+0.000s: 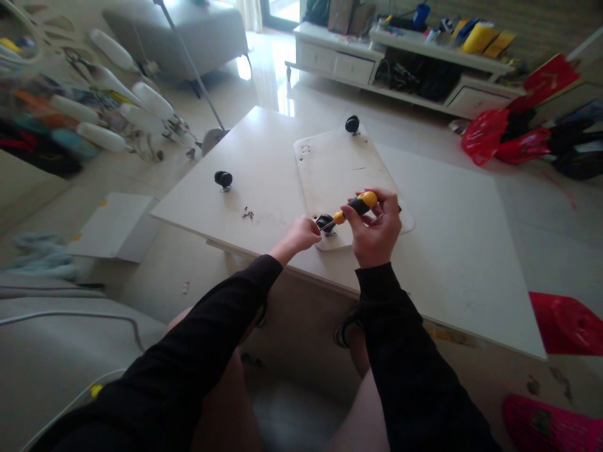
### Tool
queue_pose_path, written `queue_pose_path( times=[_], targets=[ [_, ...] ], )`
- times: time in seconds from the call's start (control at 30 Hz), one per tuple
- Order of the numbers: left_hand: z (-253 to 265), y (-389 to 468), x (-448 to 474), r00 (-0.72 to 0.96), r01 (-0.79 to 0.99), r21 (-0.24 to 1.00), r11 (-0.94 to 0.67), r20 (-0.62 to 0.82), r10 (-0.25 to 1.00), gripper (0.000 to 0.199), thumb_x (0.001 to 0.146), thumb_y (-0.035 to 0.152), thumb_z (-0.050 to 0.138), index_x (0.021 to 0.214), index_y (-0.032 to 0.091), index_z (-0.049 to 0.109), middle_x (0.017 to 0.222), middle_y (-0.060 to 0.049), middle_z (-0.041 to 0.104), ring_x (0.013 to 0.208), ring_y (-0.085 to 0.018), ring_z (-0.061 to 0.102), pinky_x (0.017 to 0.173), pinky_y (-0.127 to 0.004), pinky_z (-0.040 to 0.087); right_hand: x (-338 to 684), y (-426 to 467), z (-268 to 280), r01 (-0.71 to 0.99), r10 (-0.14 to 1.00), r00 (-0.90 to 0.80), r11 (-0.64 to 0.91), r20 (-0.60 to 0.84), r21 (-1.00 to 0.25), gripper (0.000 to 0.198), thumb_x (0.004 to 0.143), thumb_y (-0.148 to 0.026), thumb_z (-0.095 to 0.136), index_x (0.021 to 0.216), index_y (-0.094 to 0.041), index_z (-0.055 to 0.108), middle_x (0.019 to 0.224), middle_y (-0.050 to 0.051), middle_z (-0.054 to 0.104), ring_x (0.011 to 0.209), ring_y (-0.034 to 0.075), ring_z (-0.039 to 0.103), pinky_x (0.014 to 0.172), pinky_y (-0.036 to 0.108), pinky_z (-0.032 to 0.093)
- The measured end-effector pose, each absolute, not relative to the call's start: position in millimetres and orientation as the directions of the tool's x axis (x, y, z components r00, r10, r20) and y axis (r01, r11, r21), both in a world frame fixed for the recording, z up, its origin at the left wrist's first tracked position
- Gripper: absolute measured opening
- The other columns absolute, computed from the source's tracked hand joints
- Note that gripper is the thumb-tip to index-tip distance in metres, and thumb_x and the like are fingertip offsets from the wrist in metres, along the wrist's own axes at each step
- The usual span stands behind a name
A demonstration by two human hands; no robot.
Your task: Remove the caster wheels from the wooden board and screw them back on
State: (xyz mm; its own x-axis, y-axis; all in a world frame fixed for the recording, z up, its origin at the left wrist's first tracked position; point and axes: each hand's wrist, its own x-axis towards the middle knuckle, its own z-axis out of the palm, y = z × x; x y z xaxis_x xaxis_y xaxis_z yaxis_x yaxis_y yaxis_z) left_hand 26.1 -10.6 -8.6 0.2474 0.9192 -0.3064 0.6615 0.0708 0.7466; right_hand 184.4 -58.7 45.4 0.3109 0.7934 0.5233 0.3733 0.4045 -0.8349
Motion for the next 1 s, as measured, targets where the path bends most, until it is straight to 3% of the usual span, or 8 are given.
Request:
queue_pose_path(
  times=[0.17,0.3,0.5,0.87,1.0],
  targets=[
    [-21.1,-24.4,34.9,0.174,0.499,0.835,0.233,-0.36,0.917,0.008,0.074,0.017,0.08,0.081,0.014,0.081,0.062,-0.004,0.07,0.058,-0.014,0.063,0.053,-0.023,0.044,180.2,-60.2,44.4,0.358,0.797,0.285,0.427,0.532,-0.831,0.045,0.084,-0.048,0.086,0.115,-0.028,0.06,0.116,0.005,0.075,0.105,0.022,0.077,0.079,0.037,0.071],
    [-26.8,-30.5,42.5,0.093,0.394,0.853,0.342,-0.407,0.909,0.019,0.078,0.019,0.082,0.095,0.012,0.083,0.073,-0.006,0.076,0.055,-0.013,0.066,0.051,-0.021,0.047,182.6,-58.4,44.3,0.439,0.764,0.235,0.468,0.601,-0.767,0.034,0.089,-0.042,0.083,0.112,-0.028,0.062,0.113,0.003,0.075,0.11,0.022,0.076,0.083,0.038,0.071],
    [-28.1,-32.2,51.0,0.076,0.438,0.856,0.275,-0.34,0.937,0.017,0.084,0.016,0.075,0.098,0.011,0.084,0.082,-0.008,0.08,0.059,-0.012,0.067,0.056,-0.022,0.05,188.6,-57.0,45.0,0.458,0.735,0.238,0.491,0.634,-0.741,0.034,0.087,-0.033,0.085,0.113,-0.028,0.063,0.112,0.001,0.075,0.107,0.02,0.076,0.08,0.035,0.069],
    [-21.8,-28.7,53.4,0.124,0.685,0.722,0.095,-0.244,0.962,0.015,0.091,0.028,0.074,0.096,0.016,0.082,0.097,-0.012,0.082,0.087,-0.023,0.074,0.075,-0.031,0.053,197.5,-59.9,46.6,0.453,0.728,0.282,0.473,0.625,-0.755,0.037,0.087,-0.036,0.086,0.114,-0.028,0.063,0.114,0.001,0.075,0.108,0.02,0.076,0.078,0.034,0.071],
    [-17.5,-27.7,53.0,0.165,0.686,0.725,0.058,-0.233,0.958,0.012,0.088,0.022,0.076,0.097,0.016,0.082,0.096,-0.011,0.082,0.088,-0.023,0.074,0.075,-0.031,0.051,198.0,-60.9,48.5,0.459,0.722,0.291,0.47,0.628,-0.754,0.037,0.087,-0.039,0.086,0.114,-0.028,0.063,0.114,0.001,0.075,0.107,0.019,0.077,0.078,0.034,0.072]
  ],
)
